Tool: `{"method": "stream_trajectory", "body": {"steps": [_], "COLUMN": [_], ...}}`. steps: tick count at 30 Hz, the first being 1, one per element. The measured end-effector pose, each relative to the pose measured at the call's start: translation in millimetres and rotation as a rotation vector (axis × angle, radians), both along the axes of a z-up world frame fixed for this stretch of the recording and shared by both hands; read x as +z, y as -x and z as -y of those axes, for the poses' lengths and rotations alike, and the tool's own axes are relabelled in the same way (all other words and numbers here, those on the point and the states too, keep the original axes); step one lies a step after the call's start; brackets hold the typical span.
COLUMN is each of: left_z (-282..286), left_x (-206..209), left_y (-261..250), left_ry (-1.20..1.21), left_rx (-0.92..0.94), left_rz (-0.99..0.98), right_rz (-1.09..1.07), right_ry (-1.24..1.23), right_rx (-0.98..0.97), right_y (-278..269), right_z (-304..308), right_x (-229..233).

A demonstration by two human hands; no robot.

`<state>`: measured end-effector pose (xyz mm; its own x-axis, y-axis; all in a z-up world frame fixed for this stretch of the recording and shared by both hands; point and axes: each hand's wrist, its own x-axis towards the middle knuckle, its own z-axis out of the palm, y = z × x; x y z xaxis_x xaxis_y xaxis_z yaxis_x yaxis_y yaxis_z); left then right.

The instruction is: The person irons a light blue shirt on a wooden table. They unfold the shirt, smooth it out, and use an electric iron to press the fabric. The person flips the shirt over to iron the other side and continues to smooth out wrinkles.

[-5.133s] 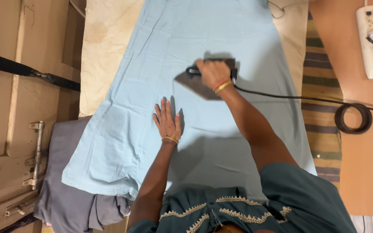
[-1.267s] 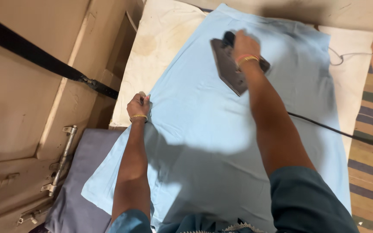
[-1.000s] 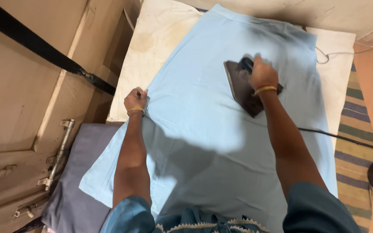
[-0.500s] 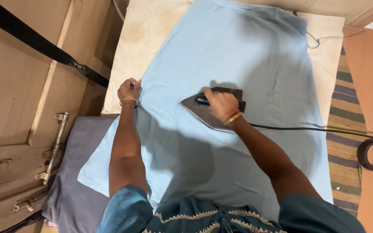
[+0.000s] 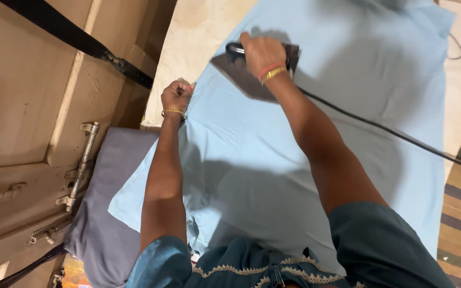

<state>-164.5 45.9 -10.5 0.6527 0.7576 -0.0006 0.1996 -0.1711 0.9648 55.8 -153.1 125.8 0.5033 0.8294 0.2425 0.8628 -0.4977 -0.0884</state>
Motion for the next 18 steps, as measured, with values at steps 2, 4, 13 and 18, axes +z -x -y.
{"method": "stream_trajectory", "body": {"steps": [2, 4, 13, 18], "left_z": [-3.1, -10.8, -18.6, -25.1], "left_x": [4.4, 8.5, 13.1, -22.2], "left_y": [1.9, 13.0, 55.3, 57.1], "left_ry": [0.059, -0.017, -0.134, -0.457], "left_rx": [-0.073, -0.215, -0.074, 0.205], "left_rz": [-0.045, -0.152, -0.609, -0.421], "right_rz": [0.034, 0.024, 0.023, -0.108], "right_ry": [-0.007, -0.018, -0.122, -0.085], "right_rx": [-0.043, -0.095, -0.086, -0.091], "right_y": [-14.7, -24.6, 27.4, 103.1], "right_z": [-20.7, -37.5, -40.6, -42.3], "right_x": [-7.8, -11.2, -31.4, -20.5]}}
